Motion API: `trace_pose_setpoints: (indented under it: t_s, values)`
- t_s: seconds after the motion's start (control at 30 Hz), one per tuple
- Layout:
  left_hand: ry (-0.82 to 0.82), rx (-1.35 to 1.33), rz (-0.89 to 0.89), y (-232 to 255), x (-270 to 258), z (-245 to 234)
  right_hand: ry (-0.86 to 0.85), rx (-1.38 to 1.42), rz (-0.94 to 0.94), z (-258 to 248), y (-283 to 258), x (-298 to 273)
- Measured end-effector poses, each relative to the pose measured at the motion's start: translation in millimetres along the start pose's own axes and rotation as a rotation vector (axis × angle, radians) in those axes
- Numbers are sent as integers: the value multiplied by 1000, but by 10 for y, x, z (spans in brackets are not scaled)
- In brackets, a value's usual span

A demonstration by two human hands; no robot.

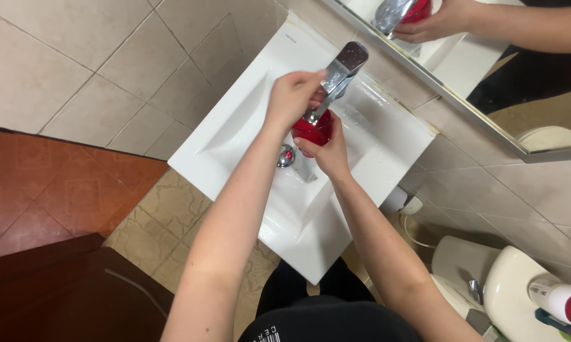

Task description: The person wipes the bathroom sink, faucet, and various bottles with a cloth, then washes a red cup under running water.

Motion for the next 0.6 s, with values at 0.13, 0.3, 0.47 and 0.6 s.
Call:
trace_pose_setpoints:
  t_s: [0.13, 0.3, 0.47, 0.6]
  values:
    - [-185, 295, -191, 370, 213, 317, 7, 67, -35, -86, -49, 46]
    - [-179, 477, -335, 443, 381, 520, 13, 22, -9, -198, -59, 32]
    - [-447, 125, -234, 293, 87, 249, -11, 11, 12, -261, 0, 23]
    - [-410, 226, -173, 275, 242, 293, -47, -7, 1, -278, 85, 37]
Point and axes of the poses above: each hand's wrist, its own x-axis towards the middle knuckle, its own z-axis out of the palm, y = z × x, the point moved 3 cm from there along x, towards the middle knuckle, and after that the axes turned 10 degrees about -z, right-handed, at the moved point
